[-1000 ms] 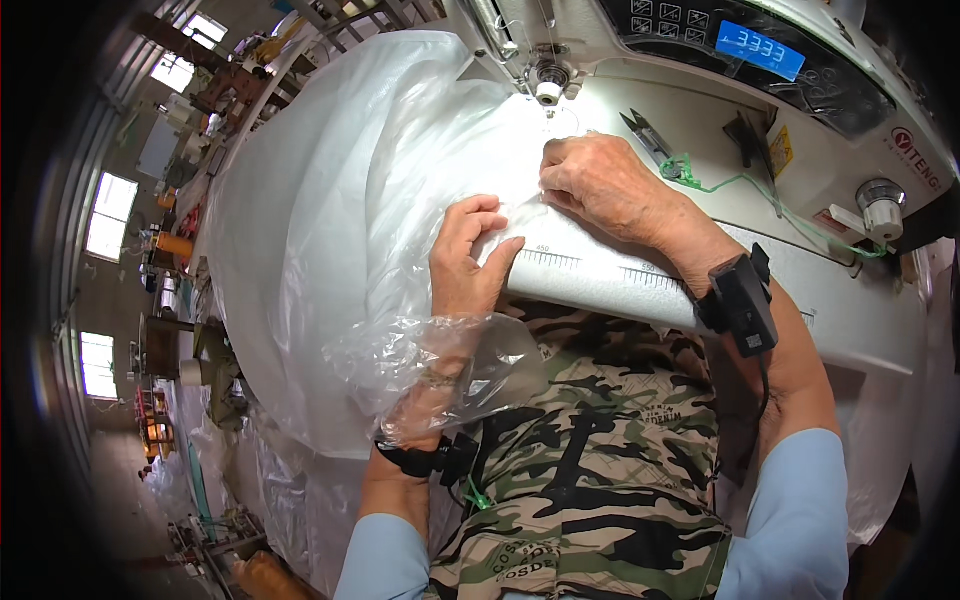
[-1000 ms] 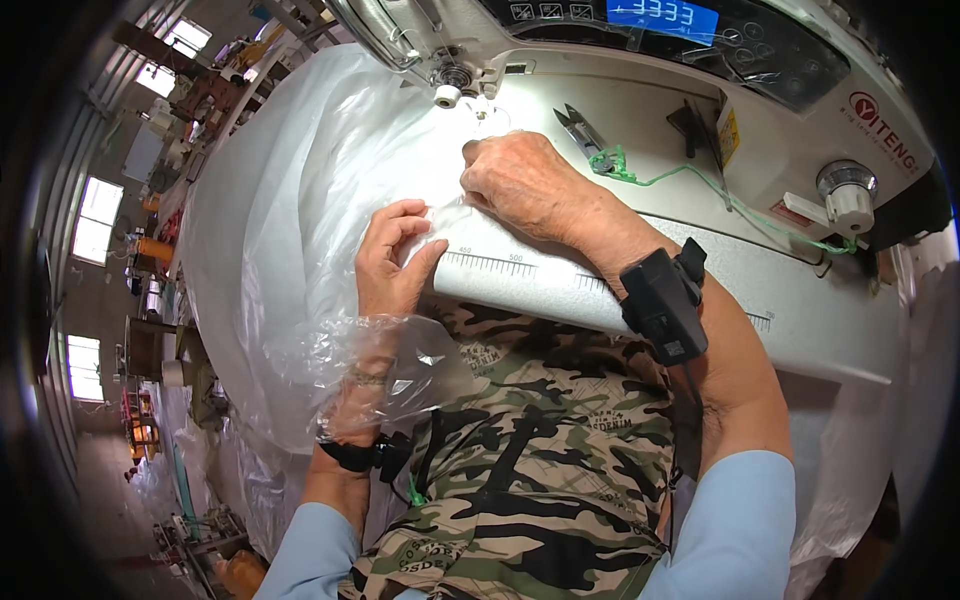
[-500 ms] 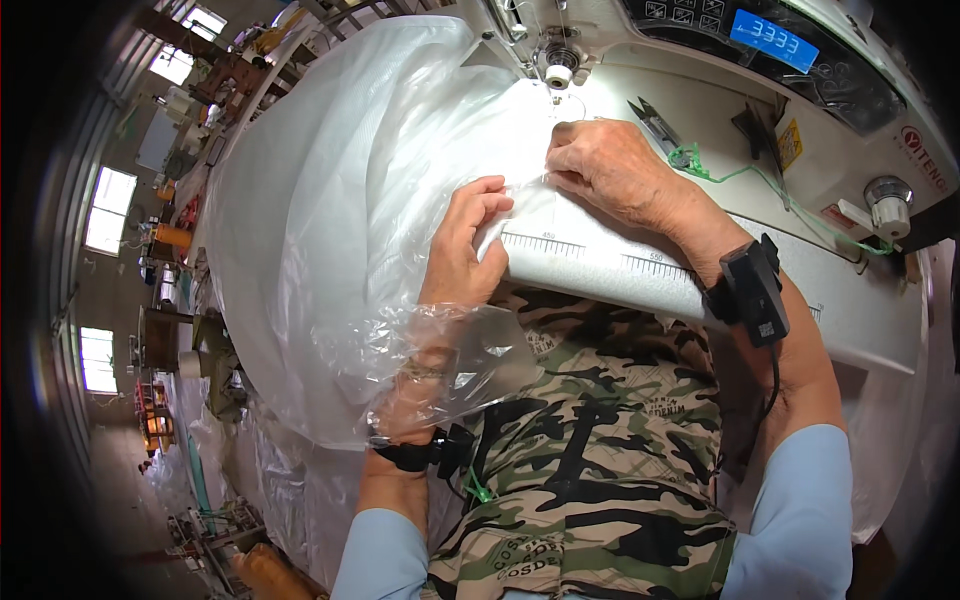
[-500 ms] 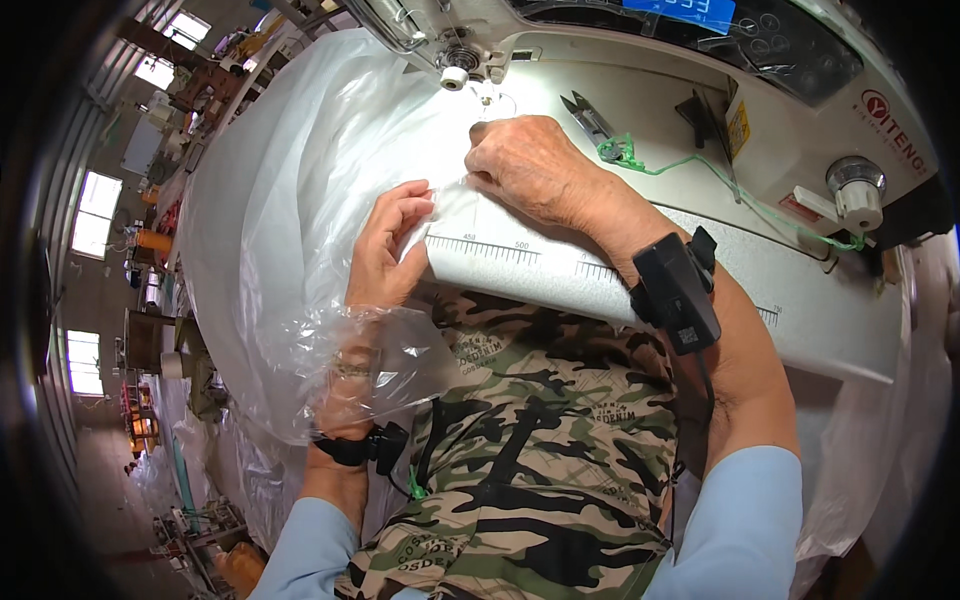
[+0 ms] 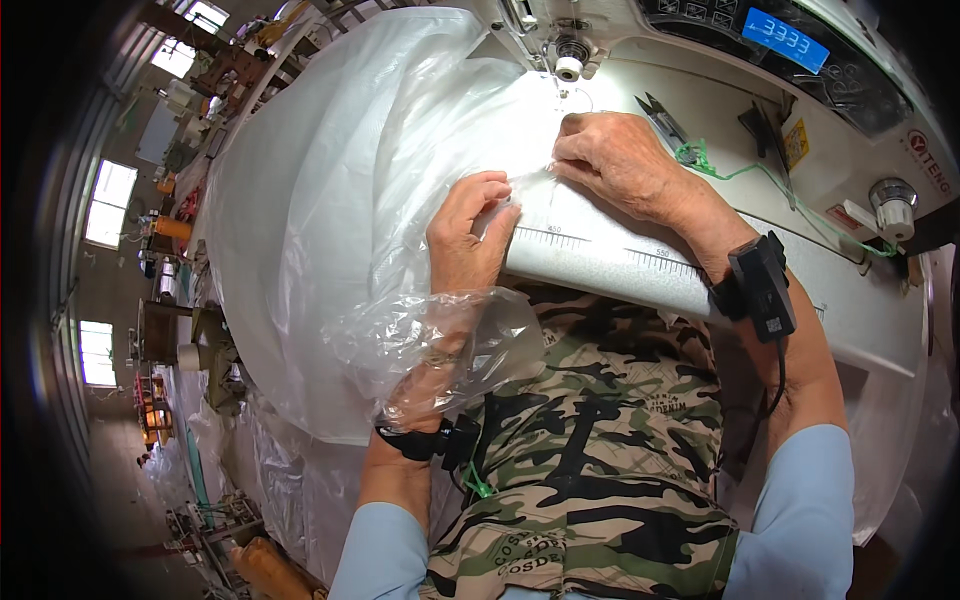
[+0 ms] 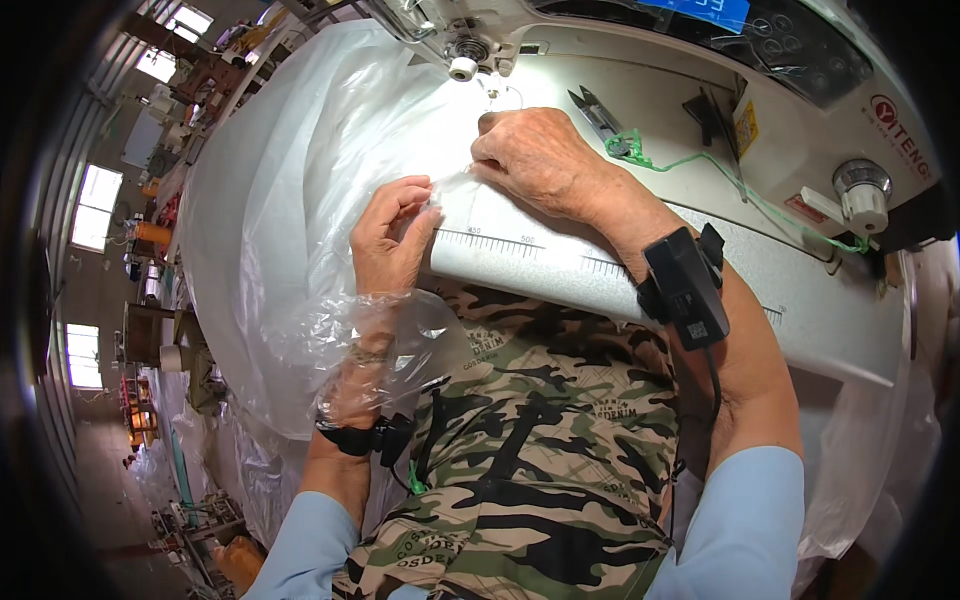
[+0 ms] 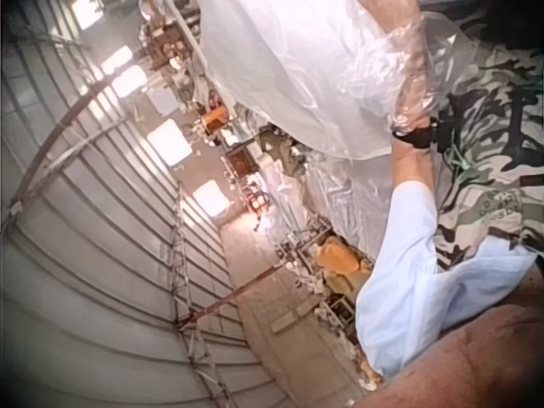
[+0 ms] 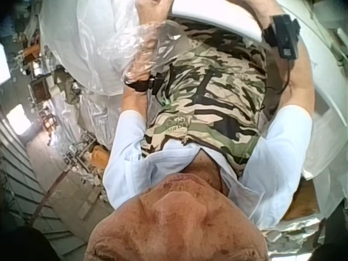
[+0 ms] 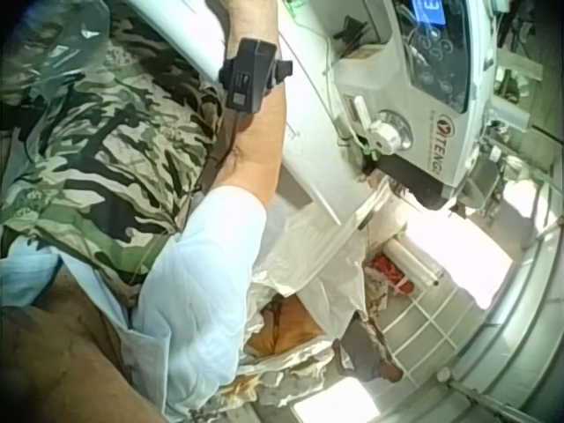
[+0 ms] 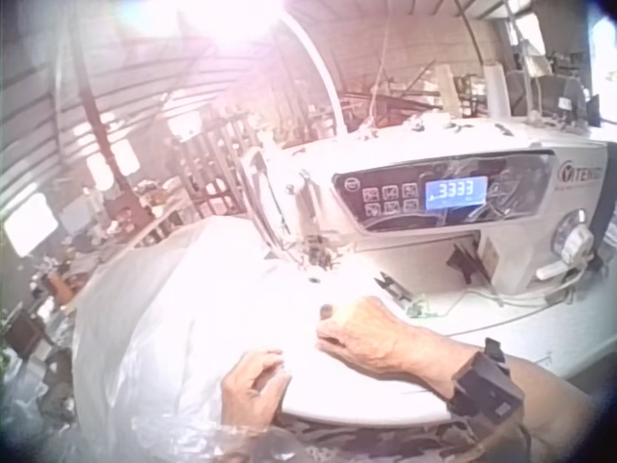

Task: Sewing together large white plastic sheets using an industrial sewing machine.

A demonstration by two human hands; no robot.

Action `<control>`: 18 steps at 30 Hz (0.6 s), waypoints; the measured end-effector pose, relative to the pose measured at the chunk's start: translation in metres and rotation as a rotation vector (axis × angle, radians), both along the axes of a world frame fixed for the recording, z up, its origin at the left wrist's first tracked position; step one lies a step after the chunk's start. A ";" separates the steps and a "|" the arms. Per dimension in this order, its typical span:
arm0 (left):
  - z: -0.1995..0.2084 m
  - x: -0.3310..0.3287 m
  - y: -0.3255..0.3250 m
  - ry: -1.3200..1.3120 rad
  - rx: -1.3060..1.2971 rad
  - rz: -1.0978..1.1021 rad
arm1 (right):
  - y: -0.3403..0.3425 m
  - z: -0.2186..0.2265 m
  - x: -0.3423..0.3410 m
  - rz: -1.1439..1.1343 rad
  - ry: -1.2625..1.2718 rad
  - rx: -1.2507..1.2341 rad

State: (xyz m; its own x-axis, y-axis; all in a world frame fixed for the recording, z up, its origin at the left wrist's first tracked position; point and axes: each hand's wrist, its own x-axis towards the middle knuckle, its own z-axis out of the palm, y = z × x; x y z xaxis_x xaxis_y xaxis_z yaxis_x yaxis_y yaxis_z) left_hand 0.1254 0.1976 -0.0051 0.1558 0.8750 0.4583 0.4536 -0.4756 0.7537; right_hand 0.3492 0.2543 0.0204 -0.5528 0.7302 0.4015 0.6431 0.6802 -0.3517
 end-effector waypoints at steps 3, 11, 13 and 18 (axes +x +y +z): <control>-0.001 -0.001 0.001 -0.029 0.013 0.000 | 0.000 0.000 0.001 -0.016 0.003 -0.006; -0.002 -0.008 0.003 -0.171 -0.165 0.016 | 0.000 0.001 -0.001 0.013 0.014 0.029; -0.003 -0.011 0.006 -0.211 -0.205 -0.061 | 0.001 -0.002 0.000 0.007 0.017 0.034; -0.004 -0.014 0.010 -0.180 -0.219 -0.100 | 0.002 -0.002 0.000 0.011 0.013 0.053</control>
